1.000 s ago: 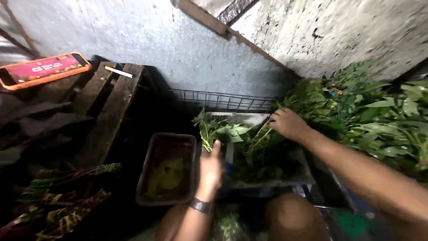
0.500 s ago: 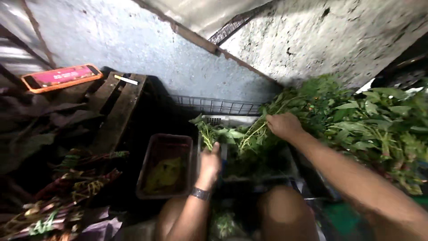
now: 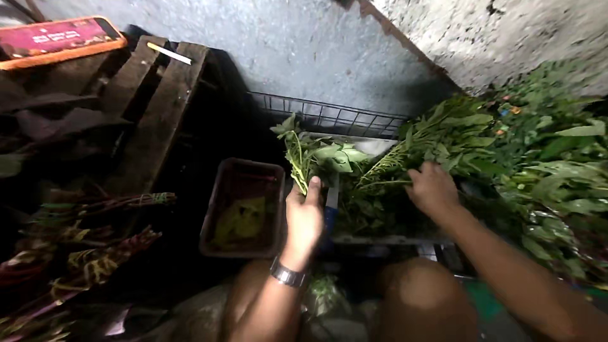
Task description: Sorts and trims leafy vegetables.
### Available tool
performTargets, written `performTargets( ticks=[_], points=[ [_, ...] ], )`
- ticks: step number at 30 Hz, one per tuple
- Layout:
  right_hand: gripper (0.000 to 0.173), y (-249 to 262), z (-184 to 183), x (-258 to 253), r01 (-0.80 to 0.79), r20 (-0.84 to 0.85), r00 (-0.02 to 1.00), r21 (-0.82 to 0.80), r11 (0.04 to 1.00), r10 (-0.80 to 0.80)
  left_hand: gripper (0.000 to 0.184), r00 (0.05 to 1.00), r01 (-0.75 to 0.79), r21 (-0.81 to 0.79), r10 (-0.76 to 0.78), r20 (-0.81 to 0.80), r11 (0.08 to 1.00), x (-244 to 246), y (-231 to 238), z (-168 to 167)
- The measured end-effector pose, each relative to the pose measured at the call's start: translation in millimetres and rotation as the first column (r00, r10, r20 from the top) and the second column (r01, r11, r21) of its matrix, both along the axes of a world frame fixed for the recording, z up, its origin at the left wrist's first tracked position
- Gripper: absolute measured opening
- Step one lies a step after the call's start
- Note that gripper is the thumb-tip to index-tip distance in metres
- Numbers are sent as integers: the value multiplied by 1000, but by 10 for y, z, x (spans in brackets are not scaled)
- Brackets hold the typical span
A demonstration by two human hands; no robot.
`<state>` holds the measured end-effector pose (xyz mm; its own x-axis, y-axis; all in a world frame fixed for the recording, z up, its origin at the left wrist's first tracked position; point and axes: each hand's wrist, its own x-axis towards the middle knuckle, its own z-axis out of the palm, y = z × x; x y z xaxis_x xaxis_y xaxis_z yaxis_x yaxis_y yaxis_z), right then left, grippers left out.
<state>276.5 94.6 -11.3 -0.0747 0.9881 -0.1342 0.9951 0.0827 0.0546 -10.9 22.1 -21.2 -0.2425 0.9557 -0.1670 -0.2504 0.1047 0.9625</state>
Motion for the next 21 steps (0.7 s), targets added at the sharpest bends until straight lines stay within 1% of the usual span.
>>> performTargets(
  ticks=[1,2,3,4,5,6,7,8,9,10,11,12,14,15,16,18,21],
  points=[
    [33,102,-26,-53,-140,-10,990,53,989,140,28,1000,11,-8,-11,11,1000,7,-7,-5],
    [39,247,-104,-101,-288,-8,957,78,954,290,28,999,23,-23,-22,27,999,23,-10,-10],
    [47,420,-216,-141,-396,-10,918,64,916,397,28,999,34,-37,-33,41,999,53,-3,-14],
    [54,603,-339,-167,-442,-7,897,11,897,442,28,998,46,-49,-43,51,998,93,19,-15],
    [65,788,-455,-179,-436,7,899,-68,897,437,28,997,54,-59,-50,58,997,139,55,-11],
    [72,942,-561,-186,-398,22,914,-148,905,405,28,997,54,-71,-50,61,996,180,84,-6],
    [71,1039,-670,-204,-341,47,932,-229,912,360,29,997,50,-86,-45,55,995,200,104,-3],
    [62,1091,-759,-242,-273,93,945,-309,911,315,29,998,43,-94,-38,48,995,200,121,-4],
    [47,1092,-812,-299,-212,147,948,-373,903,283,28,999,33,-97,-29,43,995,185,130,-1],
    [35,1052,-828,-360,-171,204,941,-401,900,269,29,999,23,-98,-19,43,995,155,136,2],
    [30,981,-788,-392,-163,241,932,-391,906,272,29,998,21,-99,-15,55,995,115,145,13],
    [27,872,-711,-363,-195,250,925,-329,924,285,29,997,28,-100,-21,70,995,75,153,34],
    [22,549,-533,-172,-294,217,920,-170,941,327,30,995,41,-99,-31,99,994,7,151,60],
    [23,349,-418,-63,-320,193,921,-119,940,339,30,993,43,-97,-33,109,994,-3,149,67],
    [26,141,-309,46,-323,181,923,-110,940,339,29,993,48,-97,-37,112,994,3,143,73],
    [34,-208,-168,243,-299,136,938,-140,944,318,28,997,39,-82,-33,70,996,40,134,74],
    [45,-526,-116,430,-240,101,961,-150,959,256,26,993,24,-1,-24,-115,1000,149,65,30]
  ],
)
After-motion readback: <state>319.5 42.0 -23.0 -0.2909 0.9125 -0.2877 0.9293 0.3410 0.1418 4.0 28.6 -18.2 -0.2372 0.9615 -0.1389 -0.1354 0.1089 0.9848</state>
